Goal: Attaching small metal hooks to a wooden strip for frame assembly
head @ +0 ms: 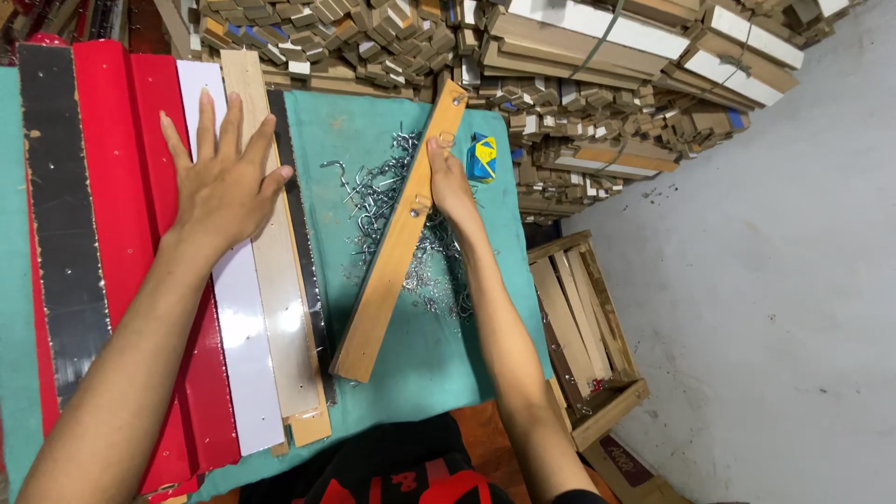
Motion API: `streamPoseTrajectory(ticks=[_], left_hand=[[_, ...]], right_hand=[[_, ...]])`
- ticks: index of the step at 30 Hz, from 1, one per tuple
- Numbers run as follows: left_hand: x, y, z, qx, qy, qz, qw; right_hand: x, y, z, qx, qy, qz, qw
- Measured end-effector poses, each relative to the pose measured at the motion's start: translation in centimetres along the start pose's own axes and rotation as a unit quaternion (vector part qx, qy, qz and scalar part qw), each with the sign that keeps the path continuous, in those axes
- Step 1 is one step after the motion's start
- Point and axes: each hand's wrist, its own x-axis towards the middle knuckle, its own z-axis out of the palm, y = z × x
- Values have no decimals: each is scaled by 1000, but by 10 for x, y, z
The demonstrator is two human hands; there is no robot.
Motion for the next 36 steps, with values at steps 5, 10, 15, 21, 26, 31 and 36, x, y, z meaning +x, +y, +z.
streamPoseTrajectory(ticks=[5, 10, 15, 21, 26, 31, 36], left_hand=[[-3, 15, -10, -78, -17, -5, 997], [-2, 22, -39, -188, -112, -24, 975], [-7, 61, -84, -91, -301, -40, 949], [-6, 36, 5, 87, -78, 11, 993], [-10, 42, -11, 90, -50, 7, 995], [-16, 37, -2, 106, -34, 32, 993], [-17, 20, 24, 245, 12, 67, 967]], right_hand=[[25, 20, 44, 176, -27, 5, 984], [42, 49, 83, 287, 17, 9, 958], [33, 45, 87, 349, 16, 37, 936], [28, 46, 80, 386, -31, 21, 922], [18, 43, 58, 305, -103, 19, 946], [-15, 33, 26, 192, -200, -10, 961], [-38, 27, 8, -133, -259, -157, 944]])
